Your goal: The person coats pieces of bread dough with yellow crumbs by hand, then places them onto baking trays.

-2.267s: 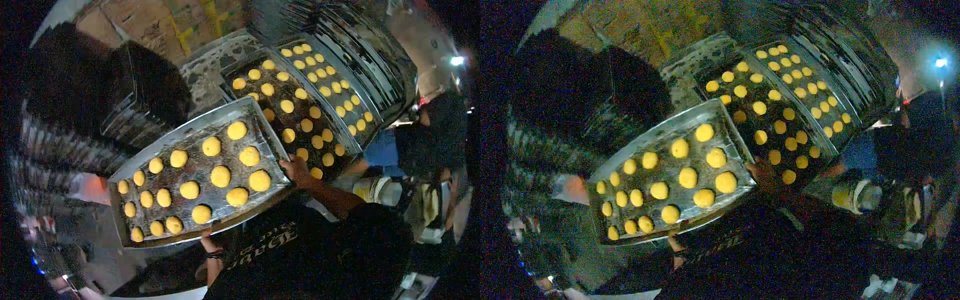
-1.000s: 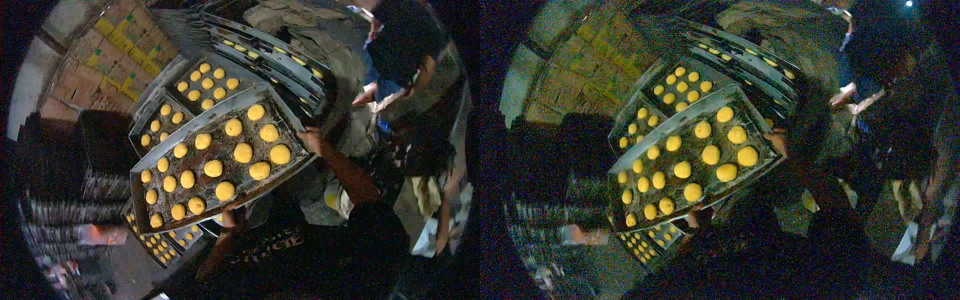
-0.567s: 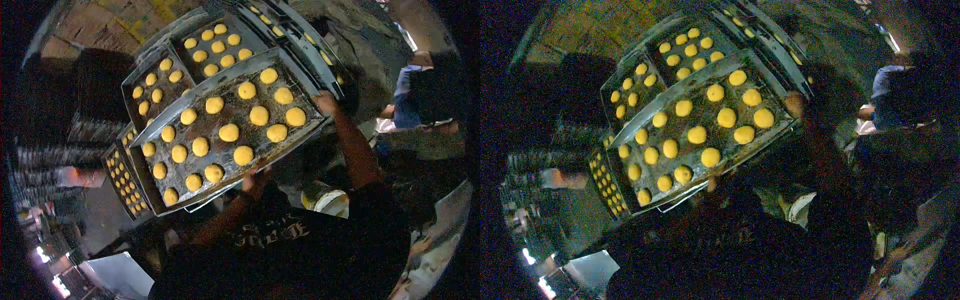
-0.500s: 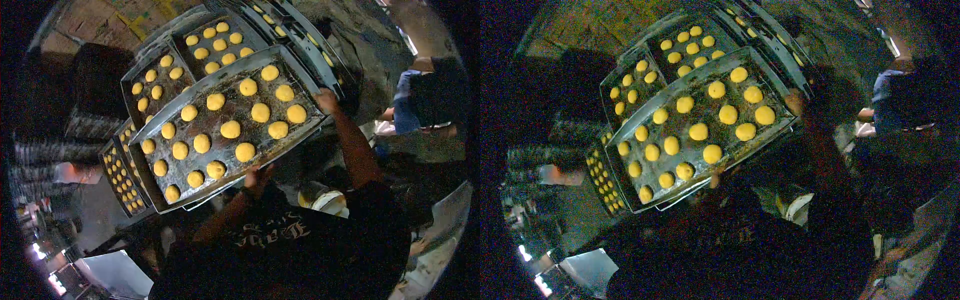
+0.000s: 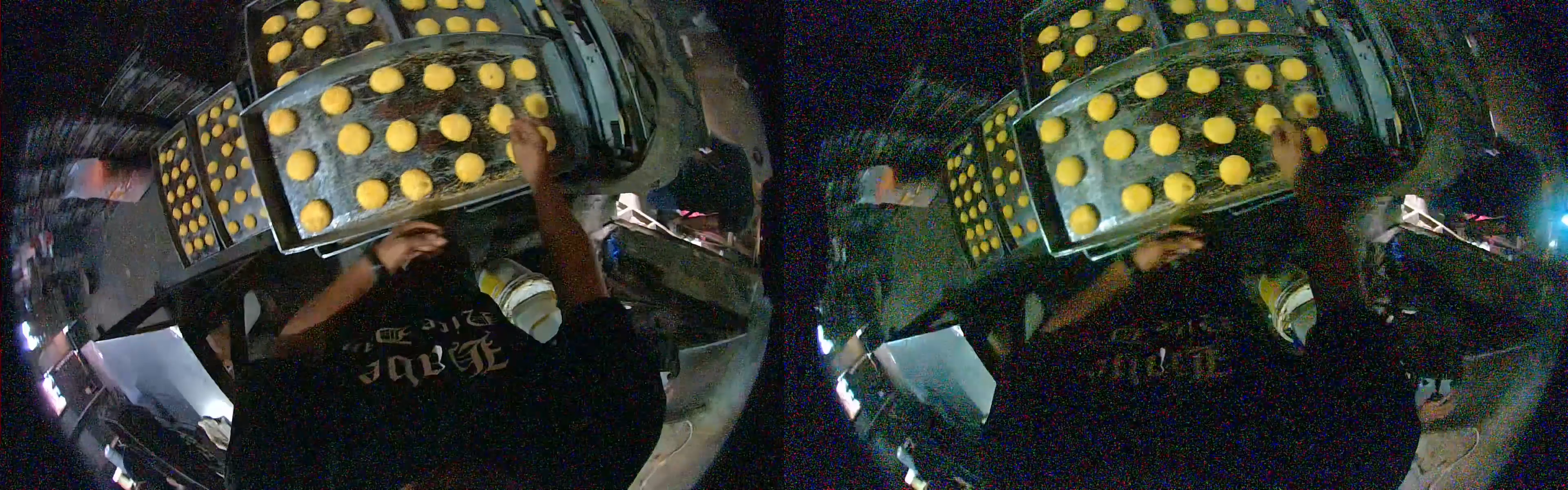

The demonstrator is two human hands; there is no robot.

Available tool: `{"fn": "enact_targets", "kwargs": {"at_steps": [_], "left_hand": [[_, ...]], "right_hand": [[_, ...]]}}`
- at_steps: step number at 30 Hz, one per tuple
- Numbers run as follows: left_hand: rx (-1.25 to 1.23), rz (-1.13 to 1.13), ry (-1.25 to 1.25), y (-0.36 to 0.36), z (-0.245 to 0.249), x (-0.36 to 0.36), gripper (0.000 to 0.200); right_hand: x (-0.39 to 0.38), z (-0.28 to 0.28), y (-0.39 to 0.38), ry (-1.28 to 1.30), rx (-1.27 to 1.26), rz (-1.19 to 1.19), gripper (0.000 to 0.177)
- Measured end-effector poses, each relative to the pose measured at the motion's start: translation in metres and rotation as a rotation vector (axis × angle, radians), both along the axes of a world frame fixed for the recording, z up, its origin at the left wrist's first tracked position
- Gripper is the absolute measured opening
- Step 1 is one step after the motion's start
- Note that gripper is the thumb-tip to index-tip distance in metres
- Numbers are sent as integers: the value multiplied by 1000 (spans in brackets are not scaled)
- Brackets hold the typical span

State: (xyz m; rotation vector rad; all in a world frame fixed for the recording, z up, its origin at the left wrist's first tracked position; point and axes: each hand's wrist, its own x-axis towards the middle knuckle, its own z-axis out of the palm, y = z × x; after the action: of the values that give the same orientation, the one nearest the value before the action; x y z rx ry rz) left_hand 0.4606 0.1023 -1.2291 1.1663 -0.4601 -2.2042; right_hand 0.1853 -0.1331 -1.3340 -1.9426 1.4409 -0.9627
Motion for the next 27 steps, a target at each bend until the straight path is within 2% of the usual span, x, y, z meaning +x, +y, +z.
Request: {"fn": "enact_targets", "kwargs": {"at_steps": [1, 4, 5, 8, 11, 12, 13, 15, 17, 18, 19, 21, 23, 25, 26, 27], "left_hand": [[59, 91, 42, 18, -7, 25, 36], [165, 429, 161, 113, -52, 95, 32], [183, 467, 46, 145, -55, 118, 30], [148, 649, -356, 227, -58, 140, 29], [-352, 198, -1225, 382, -184, 152, 36], [183, 701, -794, 382, -160, 124, 36], [368, 913, -638, 395, -156, 102, 36], [495, 1074, -545, 430, -158, 60, 36], [558, 1176, -482, 462, -165, 13, 37], [578, 1230, -435, 473, -171, -12, 37], [595, 1294, -381, 482, -175, -35, 38], [573, 1427, -199, 496, -186, -71, 39], [422, 1553, 159, 501, -197, -97, 40], [174, 1482, 620, 477, -181, -101, 37], [41, 1422, 841, 464, -175, -101, 37], [103, 1426, 635, 456, -189, -93, 36]], "right_hand": [[20, 22, 16, -4, 26, 24, 31], [51, 28, 24, 150, 166, 191, 29], [60, 39, 26, 177, 87, 233, 29], [96, 66, 28, 221, 198, 414, 28], [121, 45, 52, 270, 190, 693, 40], [128, 41, 64, 279, 170, 753, 44], [138, 41, 71, 302, 243, 786, 49], [160, 40, 83, 349, 383, 861, 58], [181, 22, 101, 387, 293, 831, 60], [185, 16, 105, 414, 245, 814, 60], [186, 26, 101, 410, 270, 862, 52], [187, 32, 97, 424, 256, 957, 48], [185, 35, 89, 391, 273, 1038, 45], [179, 34, 77, 305, 337, 1072, 43], [175, 28, 71, 191, 397, 1010, 44], [170, 16, 62, 84, 448, 942, 44]]}}
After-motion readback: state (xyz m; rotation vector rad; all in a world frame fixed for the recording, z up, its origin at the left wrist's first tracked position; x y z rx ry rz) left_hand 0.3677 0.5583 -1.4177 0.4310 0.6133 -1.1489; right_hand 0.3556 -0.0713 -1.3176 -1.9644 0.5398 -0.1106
